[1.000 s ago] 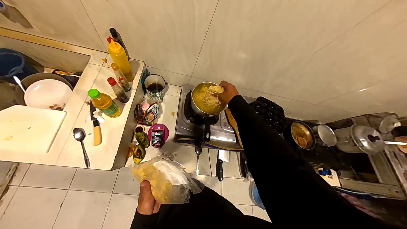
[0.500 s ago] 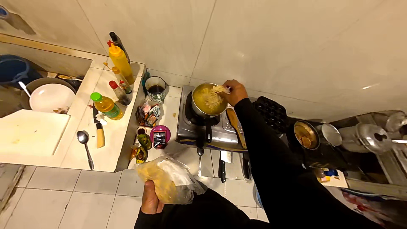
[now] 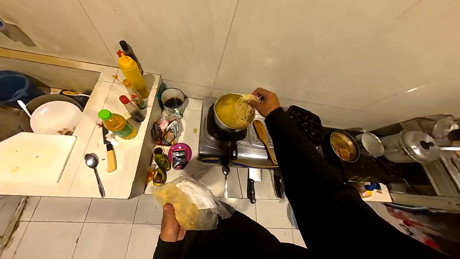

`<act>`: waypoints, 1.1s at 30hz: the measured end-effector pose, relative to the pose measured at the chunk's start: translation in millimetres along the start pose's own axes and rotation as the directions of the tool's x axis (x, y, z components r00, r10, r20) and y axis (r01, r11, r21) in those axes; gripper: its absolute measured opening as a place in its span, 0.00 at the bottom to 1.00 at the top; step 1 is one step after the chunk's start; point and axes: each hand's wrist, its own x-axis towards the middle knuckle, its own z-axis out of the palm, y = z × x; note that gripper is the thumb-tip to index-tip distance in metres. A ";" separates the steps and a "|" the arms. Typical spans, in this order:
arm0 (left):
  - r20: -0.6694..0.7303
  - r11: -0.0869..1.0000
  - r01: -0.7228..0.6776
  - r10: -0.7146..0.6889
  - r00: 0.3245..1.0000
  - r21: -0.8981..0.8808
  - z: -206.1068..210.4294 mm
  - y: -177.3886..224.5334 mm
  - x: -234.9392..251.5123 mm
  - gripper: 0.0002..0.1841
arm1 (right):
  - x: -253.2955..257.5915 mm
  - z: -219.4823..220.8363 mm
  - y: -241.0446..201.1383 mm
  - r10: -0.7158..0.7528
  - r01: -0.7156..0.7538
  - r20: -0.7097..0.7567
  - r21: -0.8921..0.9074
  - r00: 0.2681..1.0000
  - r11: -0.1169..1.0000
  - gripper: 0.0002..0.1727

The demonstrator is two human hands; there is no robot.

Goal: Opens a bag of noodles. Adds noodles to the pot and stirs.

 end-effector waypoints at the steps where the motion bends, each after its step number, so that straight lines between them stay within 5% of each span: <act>1: 0.001 1.000 0.003 -0.003 1.000 -0.003 0.5 -0.5 0.6 0.33 | 0.2 -0.4 2.8 -0.001 0.001 0.005 -0.019 1.000 1.000 0.16; 16: 0.014 1.000 -0.016 0.016 1.000 -0.015 -2.7 0.9 3.7 0.32 | 6.1 16.9 17.4 0.085 -0.069 0.105 -0.148 0.991 0.987 0.12; 21: 0.002 1.000 0.009 -0.009 1.000 -0.004 3.6 0.4 7.7 0.34 | 22.3 46.6 25.8 0.147 -0.017 0.287 -0.410 0.947 0.912 0.37; 25: 0.058 0.999 0.011 -0.009 0.998 -0.037 0.7 -1.9 10.3 0.32 | 33.5 49.9 13.7 0.230 -0.005 0.338 -0.554 0.913 0.832 0.17; 33: 0.009 0.999 -0.024 0.025 1.000 -0.031 -0.9 0.5 7.7 0.31 | 13.2 -29.1 -15.3 0.053 -0.039 0.047 -0.264 0.997 0.964 0.15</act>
